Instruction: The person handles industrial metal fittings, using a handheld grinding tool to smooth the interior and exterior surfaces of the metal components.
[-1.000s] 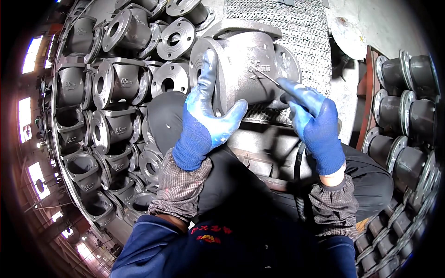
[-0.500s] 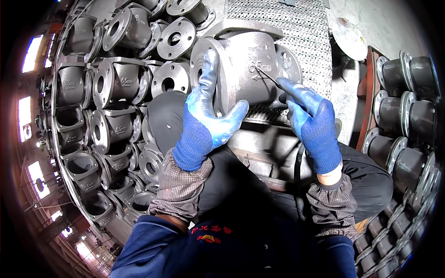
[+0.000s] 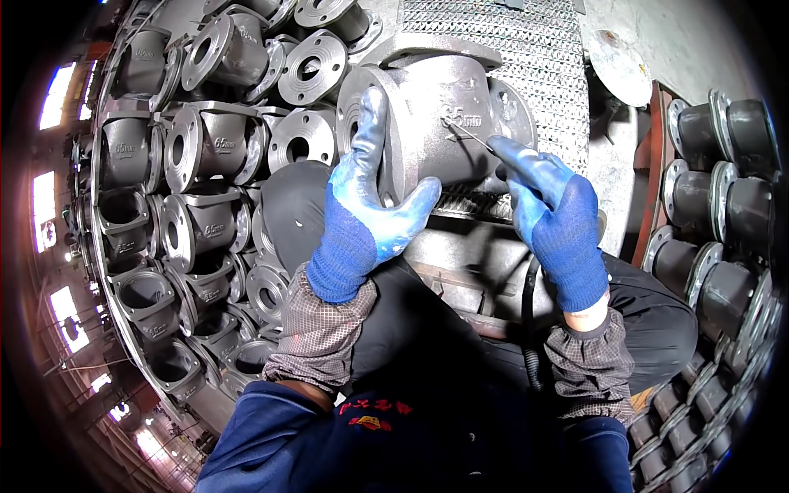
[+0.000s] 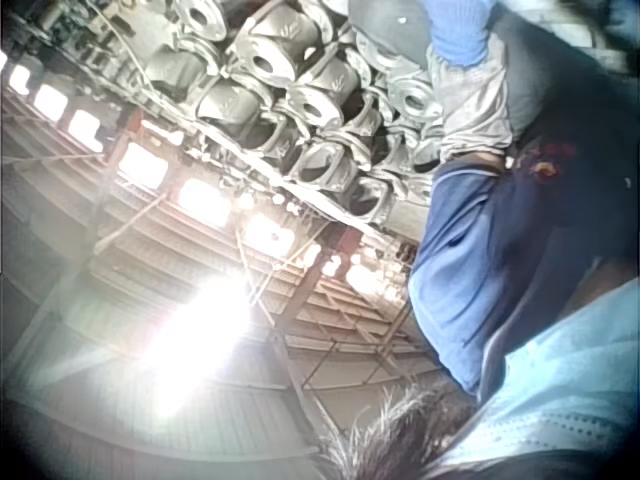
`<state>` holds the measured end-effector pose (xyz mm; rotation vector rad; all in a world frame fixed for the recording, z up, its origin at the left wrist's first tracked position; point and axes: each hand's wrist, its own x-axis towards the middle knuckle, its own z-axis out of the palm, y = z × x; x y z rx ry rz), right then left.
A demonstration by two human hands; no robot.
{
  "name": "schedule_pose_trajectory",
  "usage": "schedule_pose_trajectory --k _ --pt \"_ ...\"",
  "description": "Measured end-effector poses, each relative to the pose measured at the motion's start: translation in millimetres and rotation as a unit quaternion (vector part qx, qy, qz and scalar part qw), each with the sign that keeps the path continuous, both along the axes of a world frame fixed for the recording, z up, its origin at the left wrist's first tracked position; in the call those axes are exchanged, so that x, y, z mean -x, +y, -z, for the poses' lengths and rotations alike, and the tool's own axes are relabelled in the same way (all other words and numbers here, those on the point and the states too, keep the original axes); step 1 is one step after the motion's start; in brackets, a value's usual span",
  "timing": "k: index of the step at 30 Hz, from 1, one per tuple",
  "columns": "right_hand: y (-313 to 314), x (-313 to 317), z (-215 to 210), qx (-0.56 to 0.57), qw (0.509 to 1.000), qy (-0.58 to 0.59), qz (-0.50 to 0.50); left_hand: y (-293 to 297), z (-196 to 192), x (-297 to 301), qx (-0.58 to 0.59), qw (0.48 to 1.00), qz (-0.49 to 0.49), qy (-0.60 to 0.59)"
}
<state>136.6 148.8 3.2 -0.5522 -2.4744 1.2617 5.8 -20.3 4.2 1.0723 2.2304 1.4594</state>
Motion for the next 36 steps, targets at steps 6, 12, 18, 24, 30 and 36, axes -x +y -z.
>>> schedule_pose_trajectory --k 6,12,18,24,30,36 --pt "-1 -2 5 0.014 0.999 0.028 0.026 1 2 4 -0.009 0.998 -0.005 0.07" --pt "0 0 -1 -0.014 0.999 0.019 0.024 2 4 3 -0.018 0.998 -0.007 0.055" --pt "12 -1 -2 0.073 0.996 0.048 0.023 -5 -3 8 0.037 0.999 -0.004 0.039" --pt "19 9 -26 -0.128 0.99 0.065 -0.001 -17 -11 28 0.048 0.998 0.018 0.043" --pt "26 22 -52 -0.336 0.935 0.04 -0.105 -13 -9 31 0.055 0.998 0.008 0.007" --pt "32 28 -60 -0.383 0.914 -0.002 -0.133 -10 -6 29 0.022 0.999 -0.022 -0.028"
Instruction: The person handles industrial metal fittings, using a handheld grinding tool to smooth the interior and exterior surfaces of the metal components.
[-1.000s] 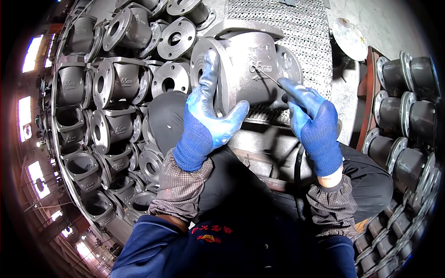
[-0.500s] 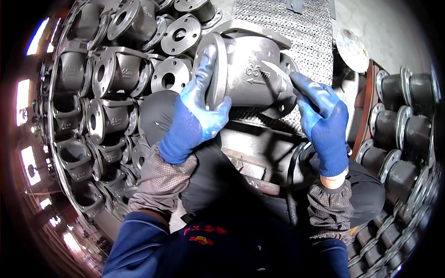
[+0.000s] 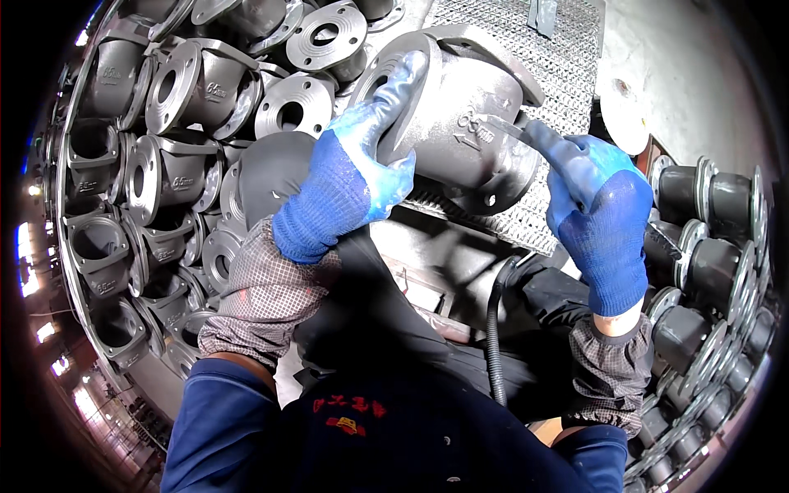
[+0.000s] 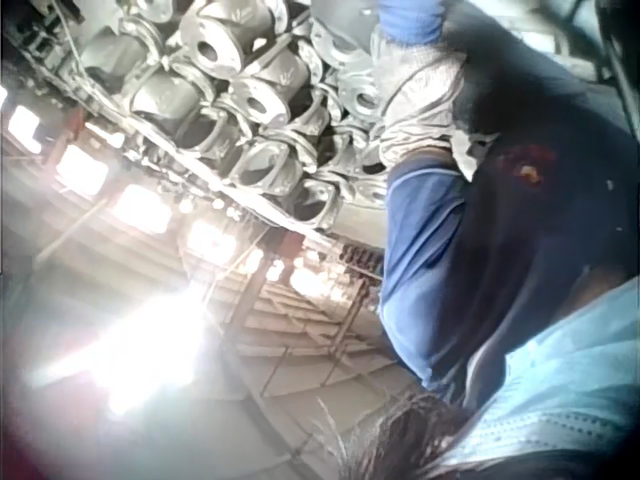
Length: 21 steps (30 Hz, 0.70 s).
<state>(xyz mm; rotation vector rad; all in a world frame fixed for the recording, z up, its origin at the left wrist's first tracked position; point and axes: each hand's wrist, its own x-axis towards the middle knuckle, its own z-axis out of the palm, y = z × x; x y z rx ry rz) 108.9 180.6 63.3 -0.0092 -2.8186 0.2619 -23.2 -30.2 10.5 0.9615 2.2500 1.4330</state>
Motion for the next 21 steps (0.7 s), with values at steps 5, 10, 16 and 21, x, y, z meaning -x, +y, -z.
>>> schedule_pose_trajectory --k 5,10,16,21 --pt "1 3 3 -0.012 1.0 0.009 -0.012 -5 9 2 0.017 0.998 0.004 0.063" --pt "1 12 -8 -0.048 0.999 -0.012 -0.021 -4 12 2 -0.016 0.996 0.016 0.087" --pt "-1 23 -27 -0.085 0.994 -0.062 -0.034 -3 11 -1 0.015 0.997 0.006 0.075" --pt "-6 29 -38 -0.124 0.988 -0.088 -0.041 0 -1 -2 0.04 0.993 0.016 0.107"
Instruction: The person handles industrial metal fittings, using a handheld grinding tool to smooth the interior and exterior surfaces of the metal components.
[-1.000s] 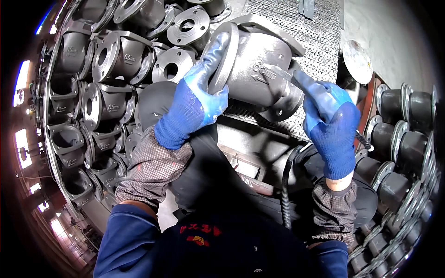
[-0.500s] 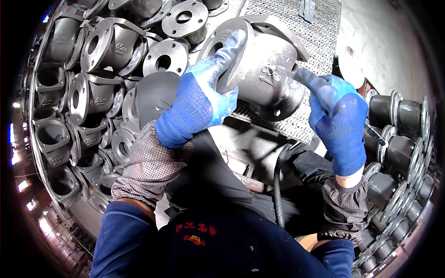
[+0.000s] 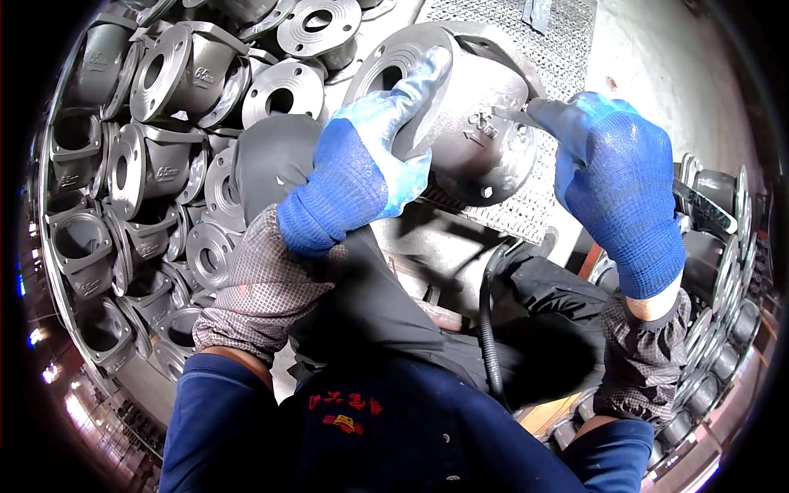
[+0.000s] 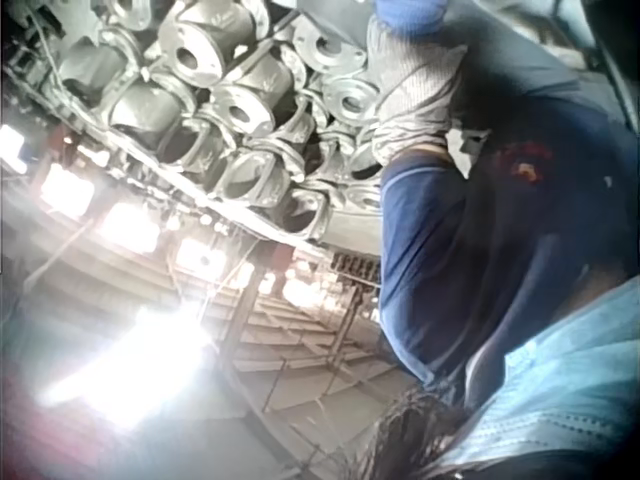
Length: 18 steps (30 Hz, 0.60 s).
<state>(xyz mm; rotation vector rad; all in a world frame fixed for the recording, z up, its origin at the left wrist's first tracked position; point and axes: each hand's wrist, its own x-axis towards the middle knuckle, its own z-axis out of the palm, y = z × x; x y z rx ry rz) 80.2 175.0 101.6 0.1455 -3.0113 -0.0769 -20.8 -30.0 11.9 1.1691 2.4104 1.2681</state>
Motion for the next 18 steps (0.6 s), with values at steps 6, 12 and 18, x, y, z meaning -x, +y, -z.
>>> schedule_pose_trajectory --k 6,12,18 --pt "-12 5 -15 -0.049 0.998 -0.041 0.019 5 -3 -6 0.06 0.998 -0.015 -0.008" --pt "-18 14 -30 -0.104 0.99 -0.094 -0.007 9 2 -6 -0.006 1.0 0.018 0.017" --pt "-30 12 -34 -0.142 0.984 -0.109 0.004 15 0 -10 -0.004 0.998 0.02 0.058"
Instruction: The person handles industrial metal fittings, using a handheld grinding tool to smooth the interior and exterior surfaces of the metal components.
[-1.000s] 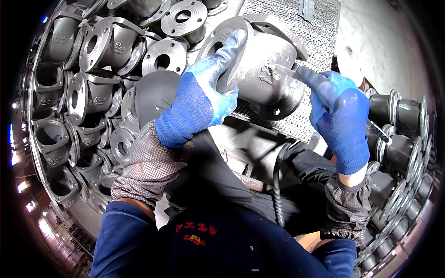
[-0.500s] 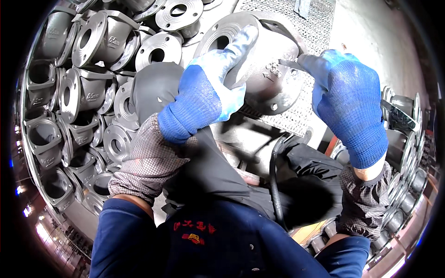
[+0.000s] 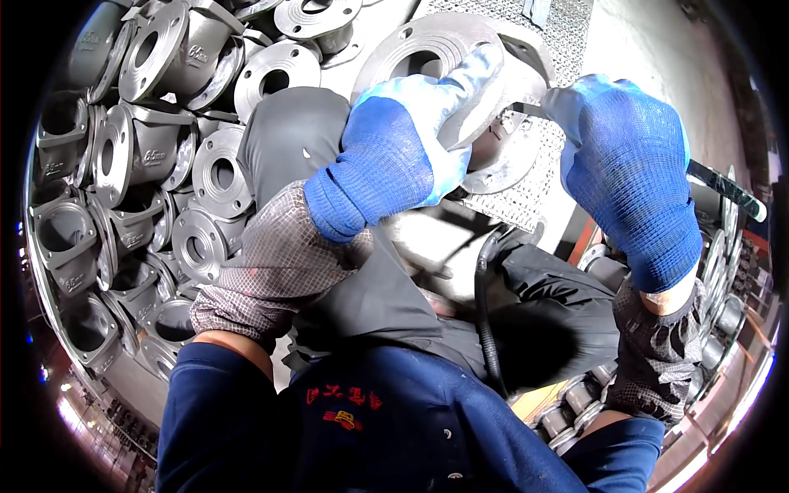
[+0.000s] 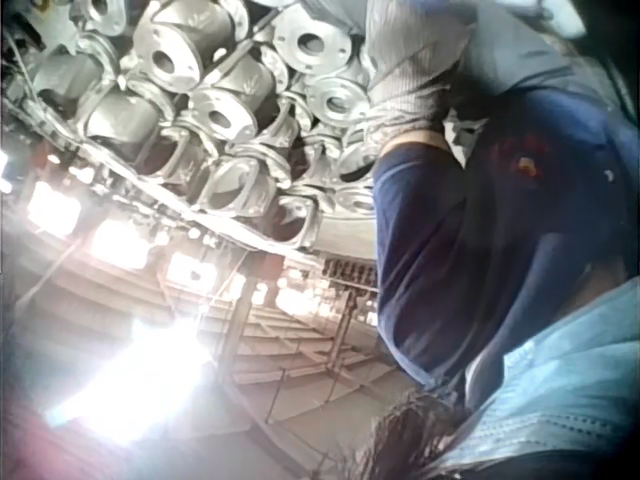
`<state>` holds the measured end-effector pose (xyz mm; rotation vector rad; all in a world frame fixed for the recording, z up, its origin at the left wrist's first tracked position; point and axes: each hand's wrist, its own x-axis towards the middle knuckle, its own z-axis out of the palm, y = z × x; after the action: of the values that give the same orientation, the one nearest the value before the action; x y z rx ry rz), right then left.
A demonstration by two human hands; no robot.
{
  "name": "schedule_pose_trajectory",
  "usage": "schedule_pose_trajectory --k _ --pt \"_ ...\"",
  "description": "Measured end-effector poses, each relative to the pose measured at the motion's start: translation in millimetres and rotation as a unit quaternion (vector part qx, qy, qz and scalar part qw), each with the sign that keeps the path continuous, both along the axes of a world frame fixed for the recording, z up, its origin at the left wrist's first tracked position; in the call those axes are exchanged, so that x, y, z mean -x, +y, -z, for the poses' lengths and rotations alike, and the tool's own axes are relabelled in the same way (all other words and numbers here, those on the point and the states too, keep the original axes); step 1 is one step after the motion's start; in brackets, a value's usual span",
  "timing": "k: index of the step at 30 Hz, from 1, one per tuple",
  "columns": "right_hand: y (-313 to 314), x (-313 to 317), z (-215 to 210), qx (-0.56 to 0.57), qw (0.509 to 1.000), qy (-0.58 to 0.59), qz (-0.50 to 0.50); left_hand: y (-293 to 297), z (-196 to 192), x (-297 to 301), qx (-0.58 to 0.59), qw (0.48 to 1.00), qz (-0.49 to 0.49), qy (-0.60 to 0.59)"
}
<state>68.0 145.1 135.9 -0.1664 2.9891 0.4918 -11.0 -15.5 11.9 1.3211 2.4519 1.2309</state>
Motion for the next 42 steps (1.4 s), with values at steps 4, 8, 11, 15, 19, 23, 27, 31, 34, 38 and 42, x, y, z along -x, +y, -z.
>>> schedule_pose_trajectory --k 4,8,11,15,19,23,27,31,34,38,42 --pt "10 -4 11 0.045 0.999 0.025 0.011 -2 -3 1 0.034 0.999 0.002 -0.023" --pt "-9 -7 3 -0.007 0.997 0.009 -0.075 -1 3 2 0.022 1.0 -0.001 0.001" --pt "14 -24 25 0.028 0.983 0.135 -0.121 -1 3 2 0.018 1.0 0.001 -0.002" --pt "16 -40 20 0.19 0.968 0.156 0.057 -4 -1 3 0.017 1.0 -0.005 -0.025" --pt "13 -75 87 0.516 0.81 0.196 0.198 -9 -4 4 0.016 0.998 -0.006 -0.053" --pt "-17 -89 136 0.619 0.695 0.234 0.281 -8 -5 4 0.013 0.998 -0.006 -0.068" --pt "-38 -75 147 0.7 0.6 0.262 0.284 -13 5 7 -0.003 0.997 -0.009 -0.079" --pt "-37 -68 164 0.648 0.665 0.292 0.229 -13 0 5 -0.02 0.995 -0.011 -0.099" --pt "-34 -67 163 0.65 0.667 0.272 0.243 -13 1 6 -0.038 0.99 0.015 -0.137" --pt "-34 -63 167 0.659 0.655 0.295 0.224 -13 3 7 -0.053 0.989 0.012 -0.134" --pt "-33 -62 168 0.659 0.65 0.301 0.23 -12 3 6 -0.057 0.988 0.007 -0.143"
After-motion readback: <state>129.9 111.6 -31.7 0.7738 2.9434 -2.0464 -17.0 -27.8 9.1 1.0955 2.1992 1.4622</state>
